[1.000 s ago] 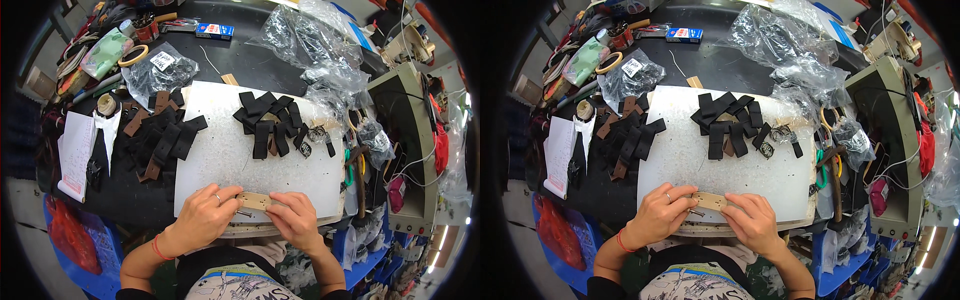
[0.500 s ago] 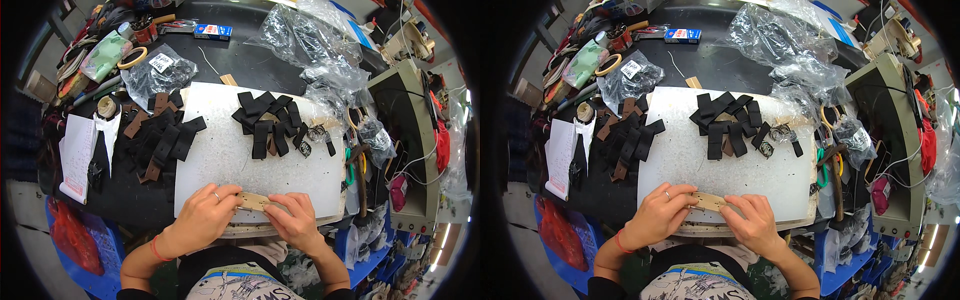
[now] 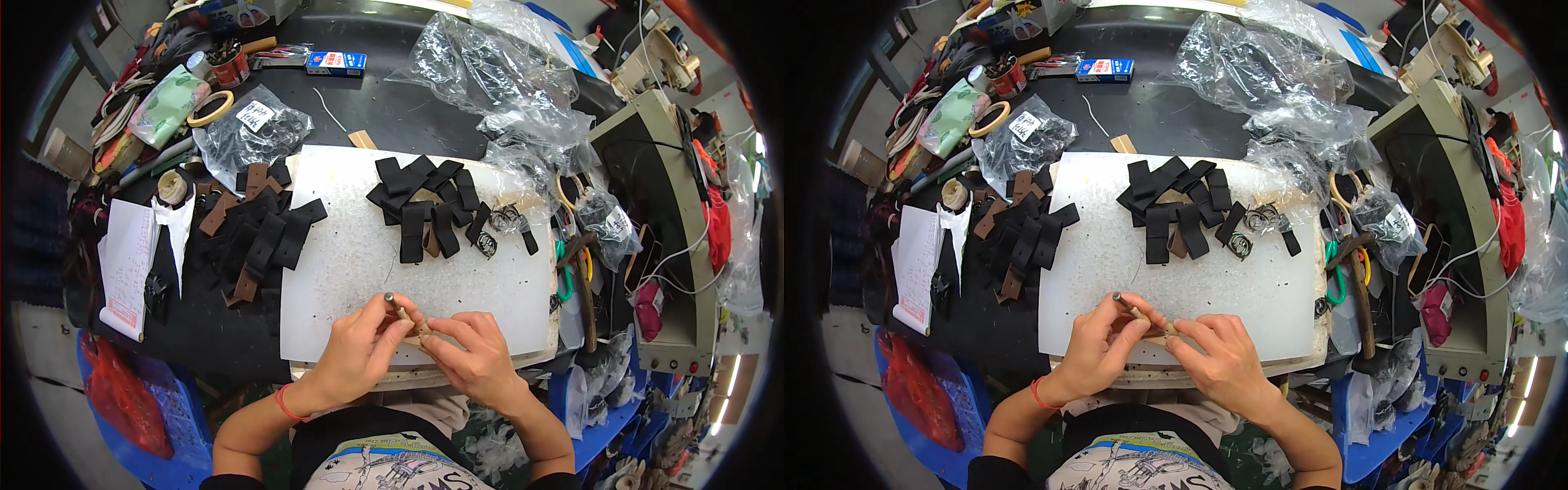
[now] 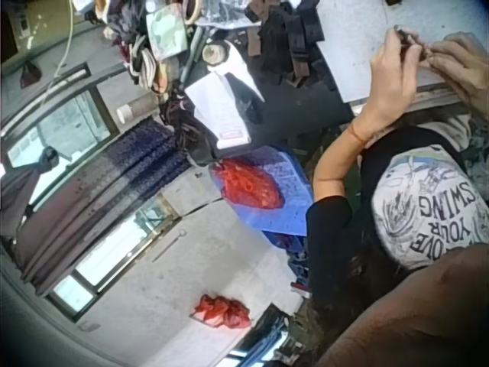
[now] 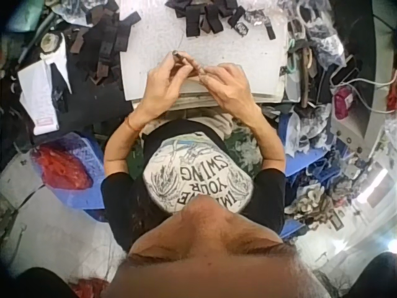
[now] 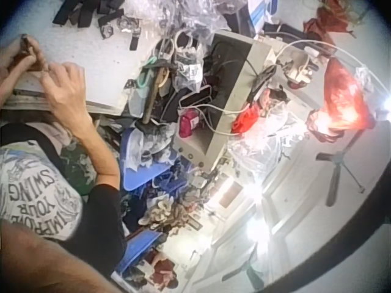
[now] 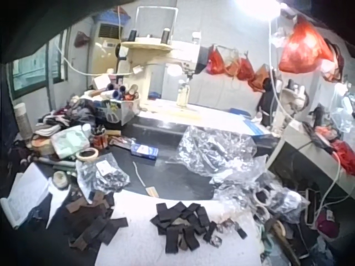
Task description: The person repeatedly picks up black fabric straps and metal rivets, places them on a wooden block, and uses a hammer to secure the rivets. The person handles the straps one at a time, moving completed units to a pile on the table.
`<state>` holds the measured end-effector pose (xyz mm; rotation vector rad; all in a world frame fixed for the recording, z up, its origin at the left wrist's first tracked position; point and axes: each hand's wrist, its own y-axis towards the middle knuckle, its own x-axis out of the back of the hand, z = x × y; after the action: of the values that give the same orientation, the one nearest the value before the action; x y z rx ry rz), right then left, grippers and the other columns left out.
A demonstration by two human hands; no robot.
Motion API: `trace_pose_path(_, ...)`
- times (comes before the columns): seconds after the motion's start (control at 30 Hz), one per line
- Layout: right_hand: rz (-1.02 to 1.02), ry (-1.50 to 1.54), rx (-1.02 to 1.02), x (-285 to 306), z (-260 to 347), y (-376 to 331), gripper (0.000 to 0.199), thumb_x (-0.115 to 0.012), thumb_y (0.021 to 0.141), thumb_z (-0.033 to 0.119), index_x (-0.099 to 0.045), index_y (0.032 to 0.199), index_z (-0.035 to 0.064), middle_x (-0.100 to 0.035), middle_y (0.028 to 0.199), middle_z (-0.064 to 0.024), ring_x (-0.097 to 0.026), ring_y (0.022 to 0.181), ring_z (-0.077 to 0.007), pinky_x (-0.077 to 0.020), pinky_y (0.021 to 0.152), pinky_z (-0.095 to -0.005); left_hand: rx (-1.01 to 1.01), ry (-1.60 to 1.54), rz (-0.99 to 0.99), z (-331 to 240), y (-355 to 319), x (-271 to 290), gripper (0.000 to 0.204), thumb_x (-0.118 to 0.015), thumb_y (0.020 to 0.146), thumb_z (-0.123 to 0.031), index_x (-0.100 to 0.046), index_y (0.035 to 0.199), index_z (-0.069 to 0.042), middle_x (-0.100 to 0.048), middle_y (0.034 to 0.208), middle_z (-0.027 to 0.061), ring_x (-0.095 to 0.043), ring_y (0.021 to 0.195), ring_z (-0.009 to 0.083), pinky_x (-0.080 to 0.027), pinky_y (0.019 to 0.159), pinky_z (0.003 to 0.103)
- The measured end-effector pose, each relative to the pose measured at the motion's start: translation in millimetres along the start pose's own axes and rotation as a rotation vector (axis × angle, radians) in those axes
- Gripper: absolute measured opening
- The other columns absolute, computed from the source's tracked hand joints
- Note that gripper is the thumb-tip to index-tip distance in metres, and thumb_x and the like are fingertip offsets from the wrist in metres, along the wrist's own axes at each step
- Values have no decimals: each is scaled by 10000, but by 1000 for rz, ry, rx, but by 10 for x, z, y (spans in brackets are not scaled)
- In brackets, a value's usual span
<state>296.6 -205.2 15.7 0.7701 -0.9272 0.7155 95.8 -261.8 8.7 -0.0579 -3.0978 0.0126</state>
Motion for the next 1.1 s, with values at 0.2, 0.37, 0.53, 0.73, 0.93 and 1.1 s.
trace_pose_path(0.2,-4,17,-11,-3,2,-11,230,-690,759,77,-679,988,83,-626,1117,-52,-579,974,-239,-455,845,-373,-136,177,-48,35,-12,-47,126,-552,959,13,-570,1082,28,-693,999,143,-703,911,202,-580,802,310)
trace_pose_path(0.37,-78,-67,-60,315,-118,-40,152,-672,844,85,-677,994,58,-663,1024,-102,-619,919,-270,-484,832,-399,-339,326,-107,120,-39,-79,215,-637,901,-7,-574,1106,-20,-657,974,129,-685,776,284,-555,611,333)
trace_pose_path(0.53,-455,-275,-814,760,-1427,-833,244,-680,900,201,-654,1058,17,-649,975,-156,-611,910,-339,-473,839,-422,-355,377,-62,121,-24,-95,210,-643,901,-53,-577,1099,-26,-653,983,129,-672,727,281,-542,557,343)
trace_pose_path(0.73,-274,-617,-761,563,-1945,-1224,336,-675,899,248,-626,1119,0,-565,1009,-186,-535,938,-362,-434,828,-442,-485,497,-48,65,2,-107,228,-597,892,-27,-558,1114,5,-620,911,123,-649,671,275,-533,537,341)
trace_pose_path(0.93,-416,-585,-749,888,-1773,-1176,237,-584,964,227,-611,1063,14,-571,945,-180,-597,878,-365,-469,758,-435,-530,584,-70,58,-20,-178,326,-571,801,29,-545,1126,2,-564,839,105,-637,642,248,-528,520,320)
trace_pose_path(1.1,-481,-133,-740,1251,-792,-754,279,-496,1027,305,-582,1003,40,-516,707,-73,-516,543,-171,-424,507,-300,-510,626,-50,48,-47,-165,375,-570,769,24,-527,1141,2,-546,821,93,-631,662,234,-526,510,314)
